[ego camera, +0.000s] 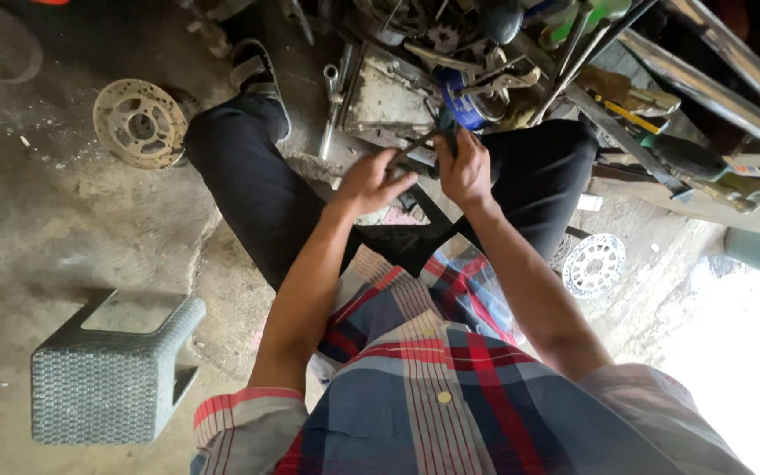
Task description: The person sits in a workshop and wipes a long metal rod with a dark cloth. They repeatedly rub the cloth along the rod's length, turning it over to clean different sides. The person also wipes a smaller metal piece and places it on a nearby surface.
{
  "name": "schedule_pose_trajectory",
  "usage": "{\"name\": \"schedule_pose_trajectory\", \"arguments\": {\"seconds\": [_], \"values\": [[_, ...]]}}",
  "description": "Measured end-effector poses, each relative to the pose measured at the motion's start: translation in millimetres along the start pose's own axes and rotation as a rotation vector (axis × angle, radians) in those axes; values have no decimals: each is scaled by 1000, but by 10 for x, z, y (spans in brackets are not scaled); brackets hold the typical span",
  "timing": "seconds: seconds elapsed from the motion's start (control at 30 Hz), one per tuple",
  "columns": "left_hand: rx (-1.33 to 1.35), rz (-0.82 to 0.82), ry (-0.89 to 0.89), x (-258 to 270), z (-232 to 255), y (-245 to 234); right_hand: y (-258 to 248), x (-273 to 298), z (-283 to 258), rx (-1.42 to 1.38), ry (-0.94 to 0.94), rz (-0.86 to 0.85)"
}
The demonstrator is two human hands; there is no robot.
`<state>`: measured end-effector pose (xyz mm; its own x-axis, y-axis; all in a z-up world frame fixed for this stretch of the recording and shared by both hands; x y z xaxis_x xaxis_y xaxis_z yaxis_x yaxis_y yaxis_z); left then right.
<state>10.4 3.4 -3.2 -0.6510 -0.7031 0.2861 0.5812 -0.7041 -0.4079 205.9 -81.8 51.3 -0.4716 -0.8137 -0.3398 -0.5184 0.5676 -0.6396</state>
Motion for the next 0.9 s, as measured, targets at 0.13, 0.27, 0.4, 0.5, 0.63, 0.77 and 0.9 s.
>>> {"name": "schedule_pose_trajectory", "arguments": {"seconds": [0.13,0.27,0.4,0.5,0.63,0.77,0.9], "values": [[-18,-15,-79,-44,35,105,77,53,121,83,57,15],[-69,63,-182,-42,-27,108,149,176,620,-306,632,-187],[-77,172,-72,-96,-31,111,-152,-111,200,-944,1356,-316],[3,261,193,-85,115,73,-129,136,704,-1370,1536,-443],[37,348,385,18,309,-109,-42,319,622,-1831,1281,-647],[94,385,352,5,325,-158,-7,305,393,-1560,1388,-351],[71,379,255,-21,288,-106,20,299,453,-1481,1505,-385]]}}
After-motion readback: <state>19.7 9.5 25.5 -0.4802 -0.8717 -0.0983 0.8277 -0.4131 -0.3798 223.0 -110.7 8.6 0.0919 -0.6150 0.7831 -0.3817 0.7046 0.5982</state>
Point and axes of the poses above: each hand's wrist, its own x-axis away from the middle knuckle, its own y-axis out of the palm, z = x × y, the point moved 1 cm from there along -x, towards the middle knuckle, and after that the axes turned 13 degrees about z, right-handed, at the moved point
